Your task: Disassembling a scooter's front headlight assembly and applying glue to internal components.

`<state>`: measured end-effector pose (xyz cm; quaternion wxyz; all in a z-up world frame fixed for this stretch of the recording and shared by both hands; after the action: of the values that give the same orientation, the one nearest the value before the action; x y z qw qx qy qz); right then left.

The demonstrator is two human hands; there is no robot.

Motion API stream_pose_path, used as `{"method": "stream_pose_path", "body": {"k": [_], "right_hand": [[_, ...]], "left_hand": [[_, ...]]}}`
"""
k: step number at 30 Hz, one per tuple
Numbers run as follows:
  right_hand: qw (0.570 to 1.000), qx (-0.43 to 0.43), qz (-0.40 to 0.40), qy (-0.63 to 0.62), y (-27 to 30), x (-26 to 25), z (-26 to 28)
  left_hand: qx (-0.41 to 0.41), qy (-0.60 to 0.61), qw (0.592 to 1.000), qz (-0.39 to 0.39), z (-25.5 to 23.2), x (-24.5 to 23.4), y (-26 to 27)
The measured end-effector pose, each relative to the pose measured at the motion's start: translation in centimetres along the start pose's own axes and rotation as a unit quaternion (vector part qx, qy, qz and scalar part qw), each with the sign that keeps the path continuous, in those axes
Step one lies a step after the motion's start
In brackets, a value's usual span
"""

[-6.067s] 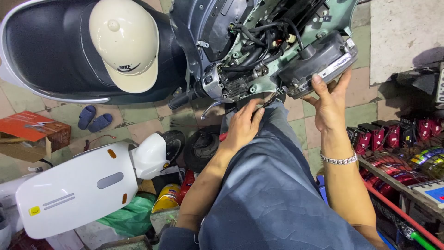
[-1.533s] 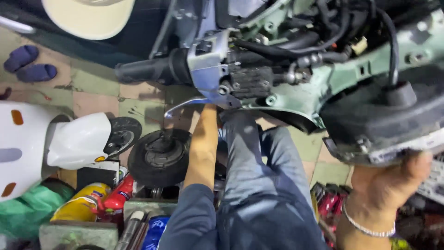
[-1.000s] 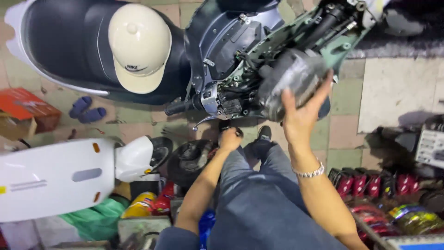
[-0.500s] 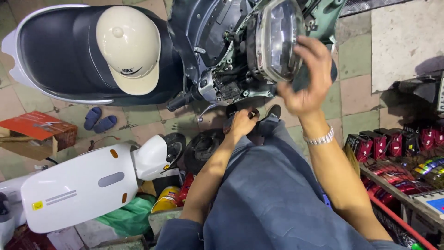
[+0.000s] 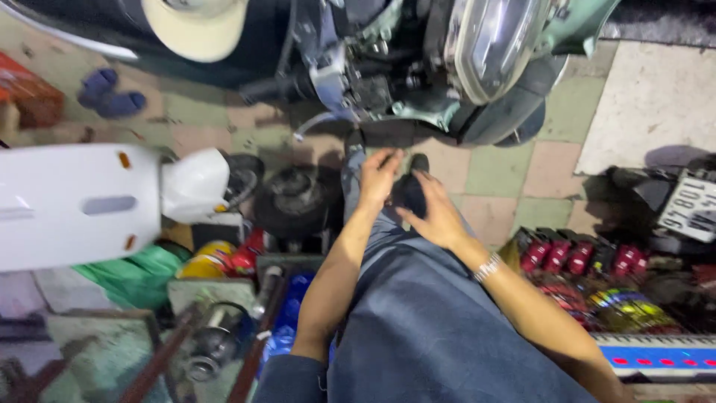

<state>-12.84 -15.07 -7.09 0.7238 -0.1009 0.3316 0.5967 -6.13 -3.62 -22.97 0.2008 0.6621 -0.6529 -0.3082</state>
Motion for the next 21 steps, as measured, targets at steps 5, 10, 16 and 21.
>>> {"method": "stream_pose_path", "body": {"k": [5,10,16,21], "right_hand": [[0.983,0.144,0.108,-0.022,-1.1,9.9,-12.4],[0.963,0.254,0.058,0.065,-5.3,18.7,-30.0],[0.98,0.185,-0.044,0.06,-21.3,25.9,-39.5],[0.968,0.212,-0.058,0.12,-32.0,31.3,-45.7]], "left_hand": [[-0.138,0.203,0.969,-0.011,2.9,2.3,-1.1],[0.004,0.098,0.98,-0.173,16.0,1.1,-19.6],[0.164,-0.301,0.915,-0.213,23.2,3.6,-37.6],[0.25,-0.398,0.858,-0.207,22.6,5.5,-39.9]]}}
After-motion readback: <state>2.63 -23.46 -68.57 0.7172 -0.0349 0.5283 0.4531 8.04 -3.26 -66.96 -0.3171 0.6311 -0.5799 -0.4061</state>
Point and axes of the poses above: each hand's wrist, its own y-axis away from the middle knuckle, its own x-axis out of the palm, z = x × y, the point moved 6 cm from there along -y, towards the middle knuckle, and after that the axes turned 12 degrees about -z, right-handed, at the moved point
